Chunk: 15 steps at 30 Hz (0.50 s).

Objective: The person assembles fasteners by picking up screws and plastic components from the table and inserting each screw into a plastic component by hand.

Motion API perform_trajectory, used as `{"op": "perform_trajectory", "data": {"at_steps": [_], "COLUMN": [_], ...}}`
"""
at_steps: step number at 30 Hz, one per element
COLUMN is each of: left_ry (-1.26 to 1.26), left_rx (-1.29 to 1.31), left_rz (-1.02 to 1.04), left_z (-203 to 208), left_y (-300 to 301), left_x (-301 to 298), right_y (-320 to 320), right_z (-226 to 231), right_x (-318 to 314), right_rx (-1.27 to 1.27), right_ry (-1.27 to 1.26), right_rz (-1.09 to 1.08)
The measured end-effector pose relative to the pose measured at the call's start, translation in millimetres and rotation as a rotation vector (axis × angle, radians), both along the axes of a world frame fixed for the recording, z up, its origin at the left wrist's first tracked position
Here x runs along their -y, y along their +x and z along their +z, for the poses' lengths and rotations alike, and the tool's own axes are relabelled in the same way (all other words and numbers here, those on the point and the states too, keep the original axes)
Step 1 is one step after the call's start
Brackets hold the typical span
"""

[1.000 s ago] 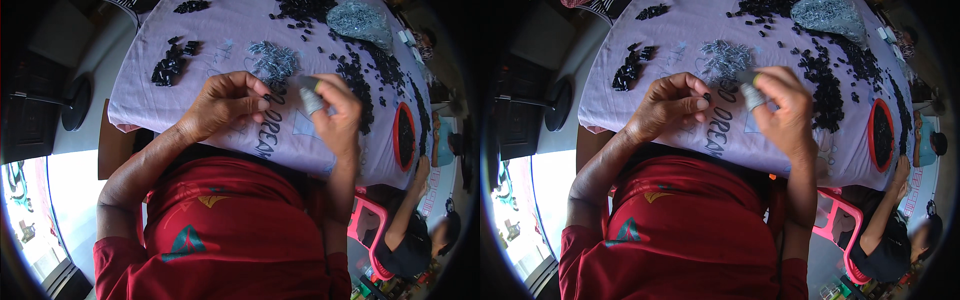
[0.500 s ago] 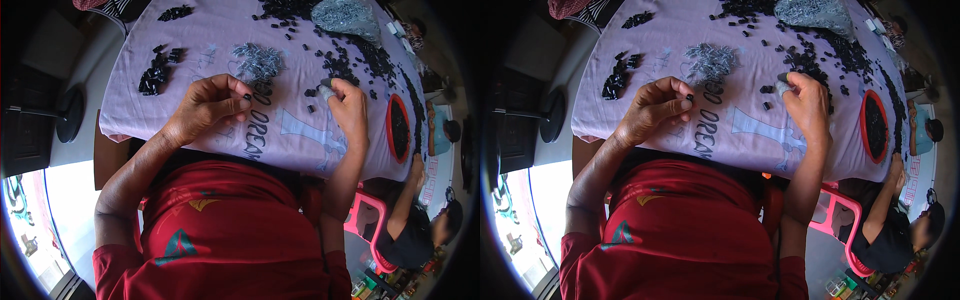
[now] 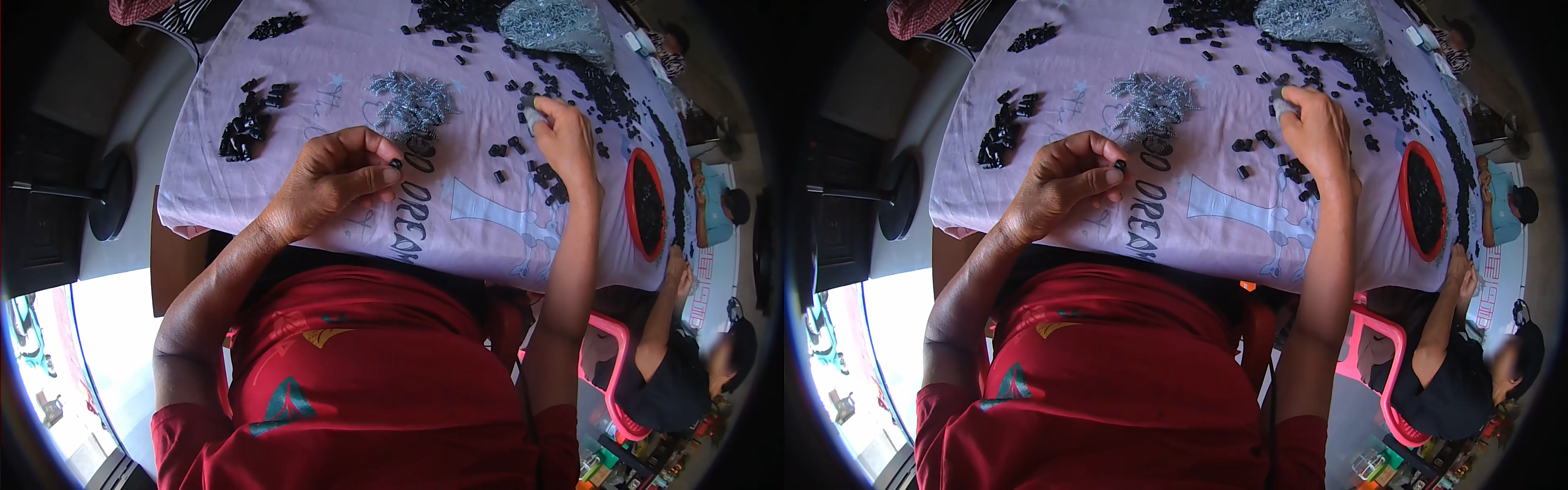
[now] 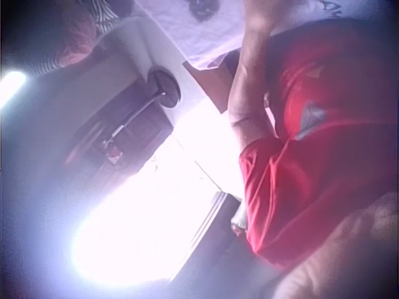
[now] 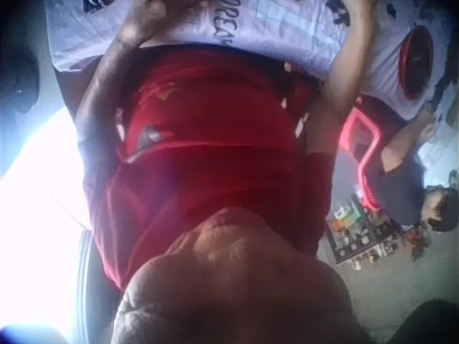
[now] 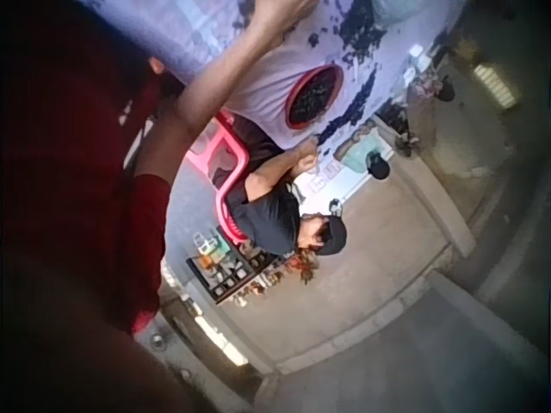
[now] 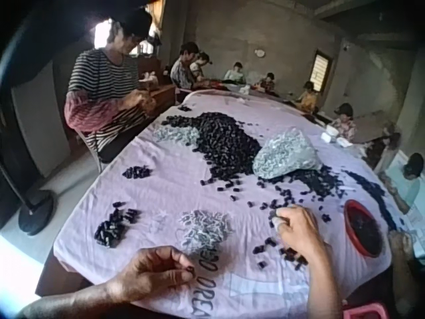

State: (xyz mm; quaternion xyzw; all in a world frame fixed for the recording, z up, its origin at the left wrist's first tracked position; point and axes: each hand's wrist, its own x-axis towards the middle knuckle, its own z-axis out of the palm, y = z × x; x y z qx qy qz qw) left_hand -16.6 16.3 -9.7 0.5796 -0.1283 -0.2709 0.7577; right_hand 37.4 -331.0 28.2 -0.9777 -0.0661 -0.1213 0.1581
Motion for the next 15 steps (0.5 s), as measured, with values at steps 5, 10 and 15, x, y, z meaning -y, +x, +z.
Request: {"op": "perform_trajectory", "data": {"at_steps": [5,10,15], "left_ry": [0.029,0.016,0.017], "left_rx": [0.018,0.016,0.022], "left_rz": [-0.020,-0.012,-0.021], "left_z": [2.4,0.6,-3.3], "left_y": [2.8,2.8,3.1], "left_x": [1.1,0.0,-1.7], "right_y": [42.0,47.7,39.1], "right_z": [-22.9,-18.4,-12.7], "right_x": [1.9,-14.2,-26.9], "right_rx": [0.268,0.237,0.203], "right_ry": [-0.267,-0.446,-0.546], "right_rz": [0.179,0.176,0.215]}}
